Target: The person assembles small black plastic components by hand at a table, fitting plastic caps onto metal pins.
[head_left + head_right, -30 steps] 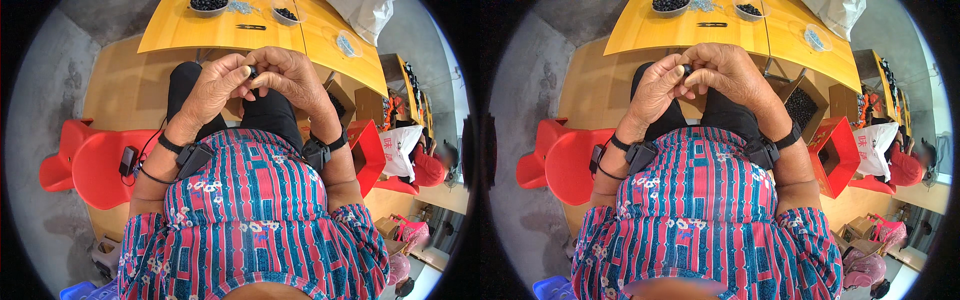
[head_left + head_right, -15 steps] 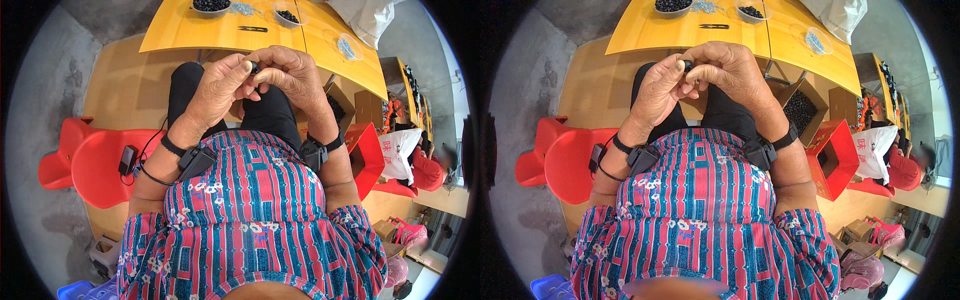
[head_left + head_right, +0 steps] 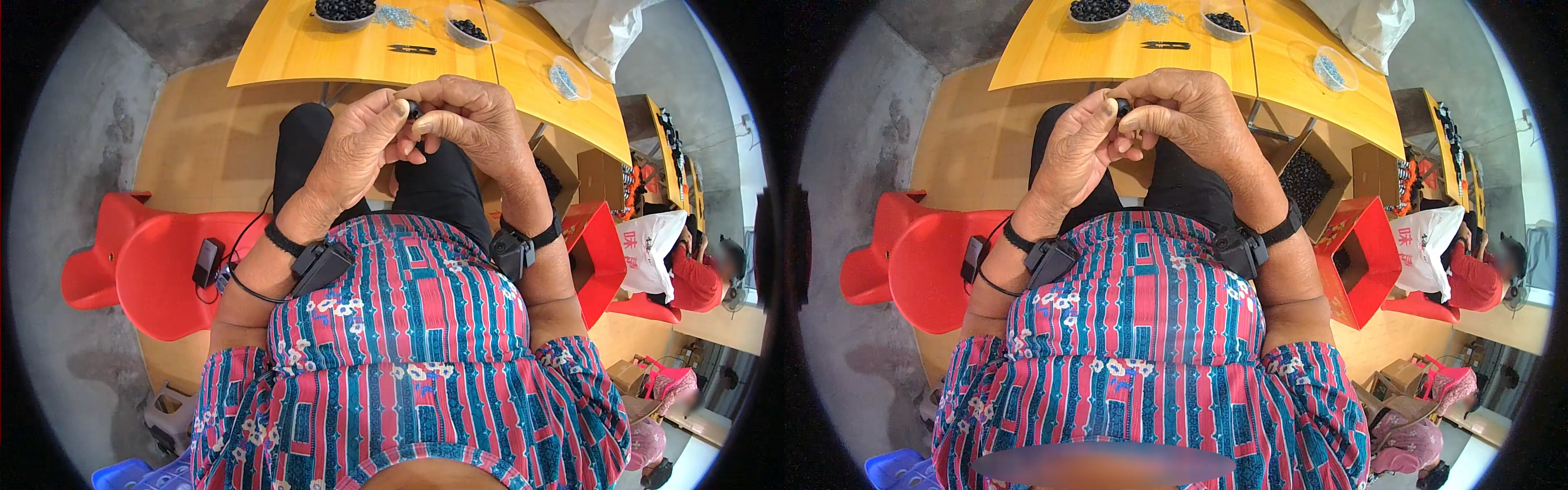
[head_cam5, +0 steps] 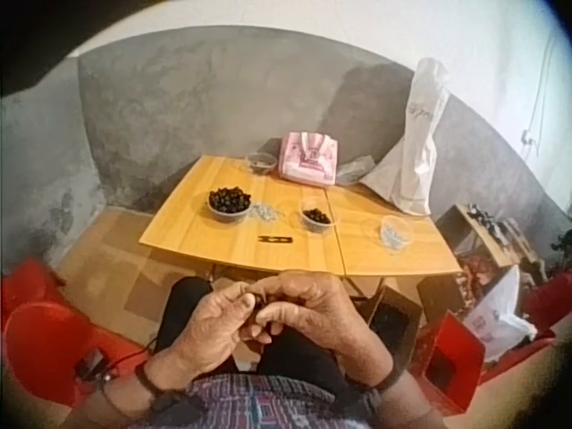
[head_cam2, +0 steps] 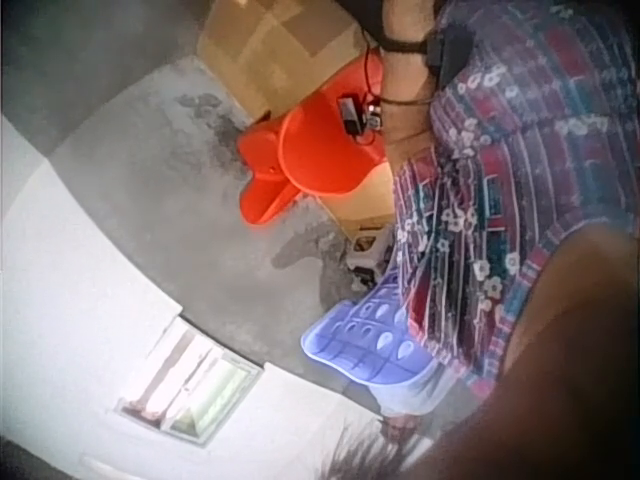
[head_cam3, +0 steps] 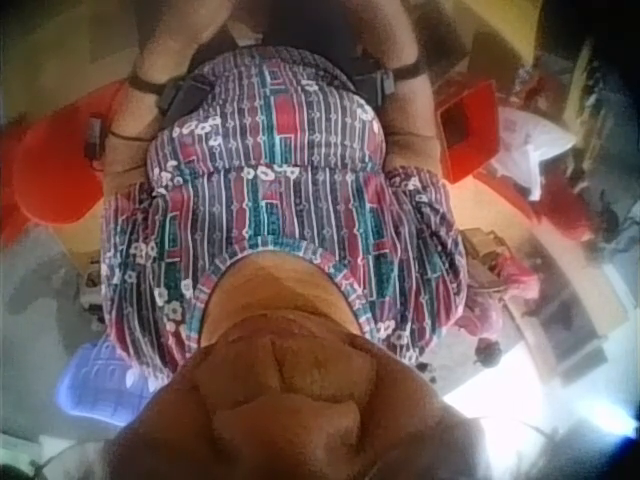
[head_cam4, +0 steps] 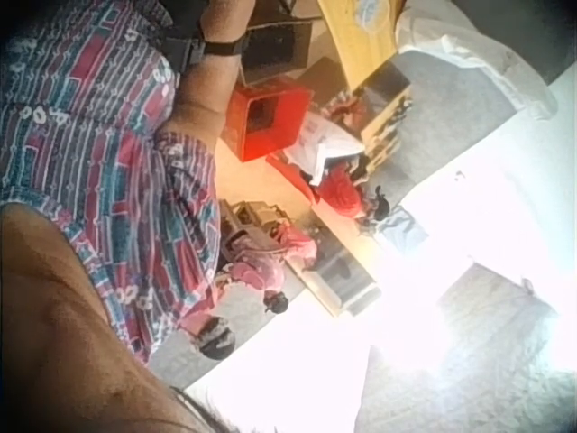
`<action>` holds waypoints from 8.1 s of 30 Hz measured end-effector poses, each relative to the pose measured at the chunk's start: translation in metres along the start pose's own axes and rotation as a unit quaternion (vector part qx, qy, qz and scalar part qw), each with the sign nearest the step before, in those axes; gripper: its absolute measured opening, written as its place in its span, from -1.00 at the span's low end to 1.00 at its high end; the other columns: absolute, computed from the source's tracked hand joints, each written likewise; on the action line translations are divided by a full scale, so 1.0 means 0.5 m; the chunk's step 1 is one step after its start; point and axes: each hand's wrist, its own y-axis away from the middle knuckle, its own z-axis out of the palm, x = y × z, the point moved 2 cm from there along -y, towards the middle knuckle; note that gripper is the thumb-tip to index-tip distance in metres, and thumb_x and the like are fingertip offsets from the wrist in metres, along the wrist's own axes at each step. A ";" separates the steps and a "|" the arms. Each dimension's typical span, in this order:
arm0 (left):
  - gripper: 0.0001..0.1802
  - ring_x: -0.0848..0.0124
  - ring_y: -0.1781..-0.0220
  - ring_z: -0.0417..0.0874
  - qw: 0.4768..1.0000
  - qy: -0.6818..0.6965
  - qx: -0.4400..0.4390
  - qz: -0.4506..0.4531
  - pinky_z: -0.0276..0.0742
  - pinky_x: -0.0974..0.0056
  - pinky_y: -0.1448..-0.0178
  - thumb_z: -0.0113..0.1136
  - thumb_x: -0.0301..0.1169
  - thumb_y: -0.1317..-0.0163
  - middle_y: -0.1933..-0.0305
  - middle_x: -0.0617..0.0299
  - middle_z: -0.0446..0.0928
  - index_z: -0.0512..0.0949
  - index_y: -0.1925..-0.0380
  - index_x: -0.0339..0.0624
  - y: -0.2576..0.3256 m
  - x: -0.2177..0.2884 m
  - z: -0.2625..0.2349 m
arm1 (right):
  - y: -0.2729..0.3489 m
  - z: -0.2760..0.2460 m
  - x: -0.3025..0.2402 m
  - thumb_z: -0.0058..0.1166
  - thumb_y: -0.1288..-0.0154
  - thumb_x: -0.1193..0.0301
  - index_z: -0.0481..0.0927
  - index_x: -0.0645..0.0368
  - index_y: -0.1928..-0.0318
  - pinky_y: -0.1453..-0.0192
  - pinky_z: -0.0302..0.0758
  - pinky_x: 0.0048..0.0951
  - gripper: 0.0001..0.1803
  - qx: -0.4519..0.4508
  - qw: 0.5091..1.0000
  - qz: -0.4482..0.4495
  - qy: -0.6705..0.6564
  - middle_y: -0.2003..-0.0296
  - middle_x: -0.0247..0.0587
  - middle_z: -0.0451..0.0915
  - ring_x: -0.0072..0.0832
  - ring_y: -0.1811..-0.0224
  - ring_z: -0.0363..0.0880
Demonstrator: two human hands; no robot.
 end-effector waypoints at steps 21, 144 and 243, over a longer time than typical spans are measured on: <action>-0.65 0.55 0.36 0.55 0.999 0.049 -0.001 -0.009 0.60 0.47 0.24 -0.05 -0.15 -0.36 0.42 0.26 0.45 0.42 0.25 -0.27 -0.002 -0.001 0.003 | -0.001 0.013 0.002 0.17 -0.12 0.60 0.56 0.37 0.24 0.44 0.56 -0.66 -0.83 0.054 0.993 -0.002 -0.103 0.49 -0.20 0.60 -0.59 0.50 0.60; -0.73 0.61 0.36 0.50 0.996 0.055 0.068 0.024 0.60 0.36 0.19 0.02 -0.23 -0.32 0.30 0.24 0.52 0.47 0.21 -0.22 0.012 0.018 0.007 | -0.002 0.026 0.014 0.12 -0.14 0.65 0.60 0.38 0.26 0.40 0.49 -0.68 -0.87 0.177 0.981 -0.055 -0.065 0.40 -0.24 0.61 -0.65 0.49 0.52; -0.72 0.62 0.37 0.49 0.994 0.076 0.072 0.028 0.61 0.35 0.23 0.00 -0.18 -0.32 0.35 0.30 0.48 0.45 0.27 -0.18 0.016 0.000 0.002 | 0.008 0.058 0.050 0.05 -0.15 0.66 0.58 0.31 0.26 0.44 0.42 -0.68 -0.87 0.230 0.969 -0.085 -0.022 0.44 -0.30 0.56 -0.70 0.53 0.48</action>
